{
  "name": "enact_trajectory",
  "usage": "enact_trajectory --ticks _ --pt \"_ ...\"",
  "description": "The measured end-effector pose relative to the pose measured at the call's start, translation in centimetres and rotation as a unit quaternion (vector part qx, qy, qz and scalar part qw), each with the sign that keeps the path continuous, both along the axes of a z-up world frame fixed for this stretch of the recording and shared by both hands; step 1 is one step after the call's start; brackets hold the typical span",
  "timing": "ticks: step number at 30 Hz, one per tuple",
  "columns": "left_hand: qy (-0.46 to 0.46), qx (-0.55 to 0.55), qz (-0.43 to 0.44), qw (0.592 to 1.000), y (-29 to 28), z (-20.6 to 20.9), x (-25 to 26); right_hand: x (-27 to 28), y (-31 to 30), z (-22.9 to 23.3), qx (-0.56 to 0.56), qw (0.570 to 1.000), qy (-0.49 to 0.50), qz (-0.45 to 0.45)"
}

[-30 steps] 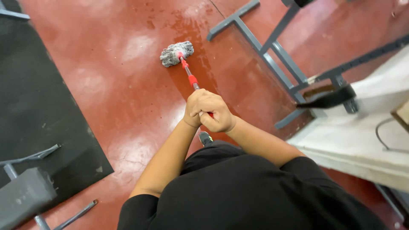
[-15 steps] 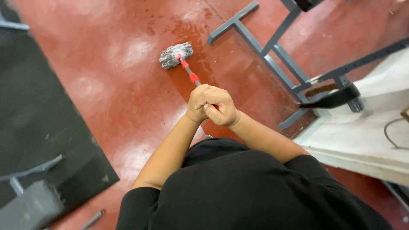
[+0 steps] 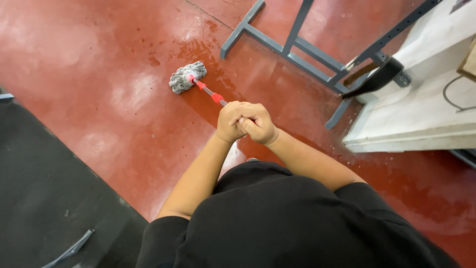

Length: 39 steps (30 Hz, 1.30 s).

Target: Mopping the floor of a gym around the fitness equipment.

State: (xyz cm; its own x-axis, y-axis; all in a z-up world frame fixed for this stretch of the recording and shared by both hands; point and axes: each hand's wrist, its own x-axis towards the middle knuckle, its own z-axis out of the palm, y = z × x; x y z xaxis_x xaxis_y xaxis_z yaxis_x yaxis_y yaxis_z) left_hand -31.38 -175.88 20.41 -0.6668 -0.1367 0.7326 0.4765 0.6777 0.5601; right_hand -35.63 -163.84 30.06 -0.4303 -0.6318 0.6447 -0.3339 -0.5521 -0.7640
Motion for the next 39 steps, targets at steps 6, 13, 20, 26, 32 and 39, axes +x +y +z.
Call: enact_trajectory --ticks 6,13,20,26,32,39 --pt "-0.001 -0.03 -0.017 0.999 -1.4 -2.6 1.3 2.2 -0.8 -0.6 0.013 0.999 0.024 -0.038" --pt "-0.029 -0.072 -0.01 0.997 -1.9 -1.4 4.2 4.9 -1.2 -1.4 0.016 0.999 0.016 -0.037" --pt "-0.068 -0.061 -0.016 0.996 -2.3 -0.7 6.4 6.2 -1.5 -1.0 0.039 0.997 0.057 -0.024" --pt "-0.095 -0.054 -0.01 0.994 -1.9 0.3 7.1 6.7 -1.0 -1.2 0.049 0.996 0.072 -0.028" --pt "-0.106 -0.066 -0.014 0.992 -1.1 0.2 6.7 6.4 0.0 -1.0 0.057 0.996 0.066 -0.027" --pt "-0.085 -0.025 -0.037 0.995 -1.5 -1.4 4.5 3.3 0.1 -4.8 0.023 0.999 -0.032 0.025"
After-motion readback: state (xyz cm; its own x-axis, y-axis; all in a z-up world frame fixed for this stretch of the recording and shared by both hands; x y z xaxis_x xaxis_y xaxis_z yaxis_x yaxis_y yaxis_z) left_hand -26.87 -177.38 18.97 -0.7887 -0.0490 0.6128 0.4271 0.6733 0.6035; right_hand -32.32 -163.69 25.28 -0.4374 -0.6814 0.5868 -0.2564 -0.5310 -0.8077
